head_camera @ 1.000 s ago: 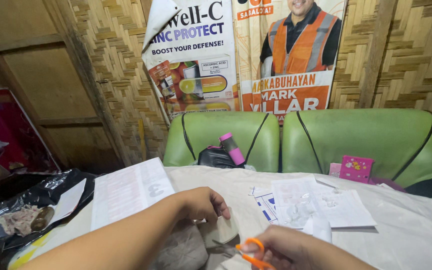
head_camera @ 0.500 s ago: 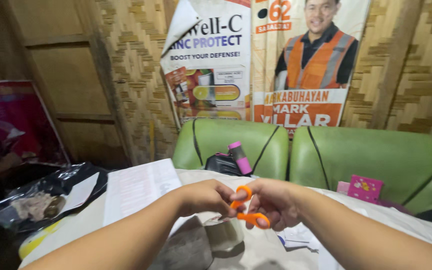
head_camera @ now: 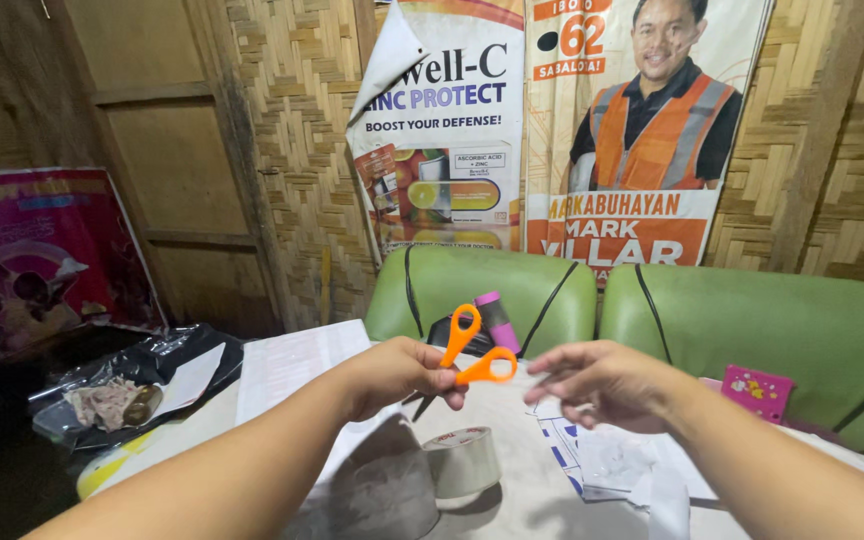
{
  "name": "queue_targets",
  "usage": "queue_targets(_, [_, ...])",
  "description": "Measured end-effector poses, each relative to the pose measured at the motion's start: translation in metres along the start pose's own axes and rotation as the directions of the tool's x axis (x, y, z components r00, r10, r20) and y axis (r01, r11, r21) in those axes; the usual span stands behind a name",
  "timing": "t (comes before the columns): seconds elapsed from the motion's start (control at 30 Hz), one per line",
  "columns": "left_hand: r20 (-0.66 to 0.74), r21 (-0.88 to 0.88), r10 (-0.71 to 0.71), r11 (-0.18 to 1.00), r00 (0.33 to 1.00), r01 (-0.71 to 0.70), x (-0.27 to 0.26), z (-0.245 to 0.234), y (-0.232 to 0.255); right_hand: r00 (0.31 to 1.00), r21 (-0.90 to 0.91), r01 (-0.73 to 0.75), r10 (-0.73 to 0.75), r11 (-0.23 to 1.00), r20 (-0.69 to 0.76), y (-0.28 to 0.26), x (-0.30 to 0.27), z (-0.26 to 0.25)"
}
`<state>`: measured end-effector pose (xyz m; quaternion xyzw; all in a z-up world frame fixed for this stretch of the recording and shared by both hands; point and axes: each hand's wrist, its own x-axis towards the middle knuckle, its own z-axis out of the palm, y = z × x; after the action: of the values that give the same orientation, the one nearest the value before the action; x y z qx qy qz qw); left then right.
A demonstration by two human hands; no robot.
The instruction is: The person wraps a rectangular box with white paper, folds the edges, and secures them with clear packing tape. They use orange-handled scissors to cut the tape and repeatedly rotate the box to tape multiple sides.
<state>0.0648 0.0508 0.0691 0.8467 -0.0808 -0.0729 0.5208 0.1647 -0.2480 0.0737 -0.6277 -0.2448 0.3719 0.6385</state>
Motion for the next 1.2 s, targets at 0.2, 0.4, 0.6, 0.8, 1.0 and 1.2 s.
queue_targets(0.2, [0.089, -0.379, -0.176, 0.904, 0.980, 0.197, 0.004, 0.017, -0.002, 0.961, 0.170, 0.188, -0.217, 0.967, 0.173, 0.005, 0.028, 0.050])
queue_targets(0.4, [0.156, -0.373, -0.156, 0.905, 0.975, 0.204, -0.010, 0.015, -0.003, 0.912, 0.355, 0.187, -0.296, 0.916, 0.284, -0.002, 0.031, 0.066])
queue_targets(0.6, [0.145, -0.295, -0.156, 0.936, 0.977, 0.193, -0.007, 0.015, -0.003, 0.903, 0.294, 0.113, -0.222, 0.949, 0.368, -0.011, 0.041, 0.064])
queue_targets(0.8, [0.146, -0.335, -0.134, 0.926, 0.980, 0.176, -0.008, 0.012, -0.003, 0.879, 0.381, 0.109, -0.268, 0.918, 0.395, -0.006, 0.056, 0.054])
queue_targets(1.0, [0.235, -0.350, -0.153, 0.908, 0.960, 0.231, -0.007, 0.007, -0.007, 0.847, 0.425, 0.039, -0.255, 0.904, 0.466, -0.003, 0.059, 0.050])
queue_targets(1.2, [0.345, -0.421, -0.105, 0.871, 0.933, 0.254, -0.003, 0.010, -0.019, 0.855, 0.420, 0.041, -0.249, 0.907, 0.454, -0.001, 0.056, 0.054])
